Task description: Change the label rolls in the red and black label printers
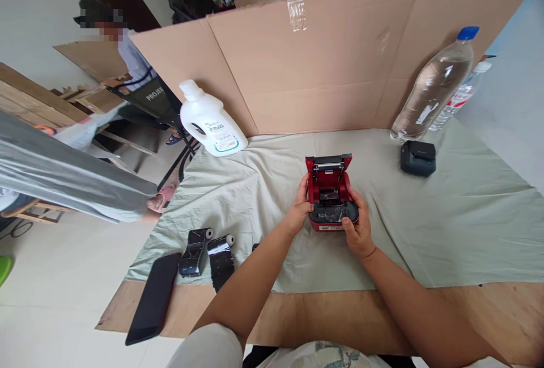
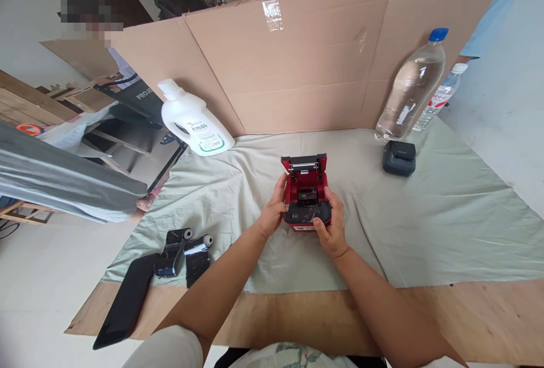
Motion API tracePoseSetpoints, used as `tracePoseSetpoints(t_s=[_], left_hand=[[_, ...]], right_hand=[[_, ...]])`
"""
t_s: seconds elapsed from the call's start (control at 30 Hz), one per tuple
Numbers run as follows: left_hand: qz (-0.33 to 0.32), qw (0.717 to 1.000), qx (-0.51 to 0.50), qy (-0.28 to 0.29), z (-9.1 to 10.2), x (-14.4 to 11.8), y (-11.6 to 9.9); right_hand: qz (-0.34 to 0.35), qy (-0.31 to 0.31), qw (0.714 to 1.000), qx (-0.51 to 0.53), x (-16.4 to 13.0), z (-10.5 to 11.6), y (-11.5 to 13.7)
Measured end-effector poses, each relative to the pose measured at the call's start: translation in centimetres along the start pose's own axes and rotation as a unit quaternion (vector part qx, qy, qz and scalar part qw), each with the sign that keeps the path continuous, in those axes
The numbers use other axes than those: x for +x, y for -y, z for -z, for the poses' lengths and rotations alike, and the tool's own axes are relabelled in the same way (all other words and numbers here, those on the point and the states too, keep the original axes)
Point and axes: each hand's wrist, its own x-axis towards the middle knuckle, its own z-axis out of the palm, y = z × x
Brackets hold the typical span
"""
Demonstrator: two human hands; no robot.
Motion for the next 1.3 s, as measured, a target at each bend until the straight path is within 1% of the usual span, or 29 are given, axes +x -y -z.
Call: tracePoseSetpoints(t_s=[0.13,0.2,0.23,0.27,0.3,0.33,0.37,0.43,0.5,0.6,0.67,0.73,0.87,0.93,1.0,1.03,1.1,1.17,1.2,1.23,1.27,1.3], left_hand=[[0.021,0.999,0.034,-0.03,0.1,0.1,-0.3],[0.027,0.993,0.103,-0.057,-0.1,0.1,-1.0],[0.02,0.984,0.159,-0.081,-0.2,0.1,-1.5],[0.003,0.968,0.224,-0.11,-0.5,0.2,-2.1],[-0.02,0.947,0.29,-0.137,-0.8,0.4,-2.7],[-0.042,0.924,0.349,-0.15,-1.2,0.6,-3.2],[-0.058,0.905,0.396,-0.145,-1.6,1.0,-3.7],[-0.065,0.881,0.46,-0.091,-2.5,2.0,-4.3],[-0.047,0.86,0.508,-0.018,-3.1,3.3,-4.4],[0.006,0.824,0.563,0.067,-3.6,5.2,-3.6],[0.034,0.806,0.584,0.096,-3.6,6.2,-2.9],[0.039,0.799,0.593,0.091,-3.6,6.8,-2.3],[0.027,0.798,0.598,0.068,-3.9,7.0,-2.2],[0.017,0.794,0.605,0.06,-4.0,6.6,-2.6],[0.002,0.801,0.595,0.059,-4.1,5.8,-3.2],[-0.007,0.816,0.575,0.064,-3.9,5.4,-3.6],[-0.026,0.868,0.489,0.082,-3.3,4.2,-4.7],[-0.03,0.924,0.365,0.11,-1.9,2.8,-6.2],[-0.02,0.944,0.306,0.12,-0.8,2.0,-7.2],[0.002,0.957,0.261,0.125,0.4,1.2,-8.3],[0.032,0.963,0.237,0.125,1.8,0.4,-9.5],[0.068,0.962,0.236,0.116,3.4,-0.4,-10.7]], right_hand=[[0.025,-0.005,1.0,0.011,0.3,0.2,-0.3],[0.025,-0.008,1.0,0.015,0.4,0.2,-0.4],[0.025,-0.009,1.0,0.016,0.4,0.1,-0.4],[0.025,-0.011,0.999,0.016,0.4,0.1,-0.4],[0.026,-0.012,0.999,0.017,0.5,0.1,-0.5],[0.026,-0.013,0.999,0.018,0.5,0.1,-0.5],[0.027,-0.015,0.999,0.017,0.5,0.0,-0.5],[0.027,-0.016,0.999,0.016,0.5,0.0,-0.5],[0.027,-0.018,0.999,0.015,0.5,0.0,-0.6],[0.032,-0.018,0.999,0.011,0.5,0.1,-0.6],[0.033,-0.016,0.999,0.005,0.5,0.1,-0.6],[0.032,-0.017,0.999,0.003,0.5,0.1,-0.6],[0.035,-0.015,0.999,0.009,0.5,0.2,-0.6],[0.036,-0.015,0.999,0.009,0.5,0.2,-0.7],[0.036,-0.014,0.999,0.005,0.5,0.2,-0.8],[0.036,-0.012,0.999,0.003,0.5,0.2,-0.8],[0.038,-0.008,0.999,0.003,0.5,0.3,-0.9],[0.037,-0.007,0.999,0.009,0.6,0.3,-0.9],[0.034,-0.007,0.999,0.012,0.6,0.3,-0.9],[0.031,-0.006,0.999,0.015,0.6,0.3,-0.8],[0.029,-0.006,0.999,0.016,0.6,0.3,-0.8],[0.029,-0.006,0.999,0.017,0.6,0.3,-0.8]])
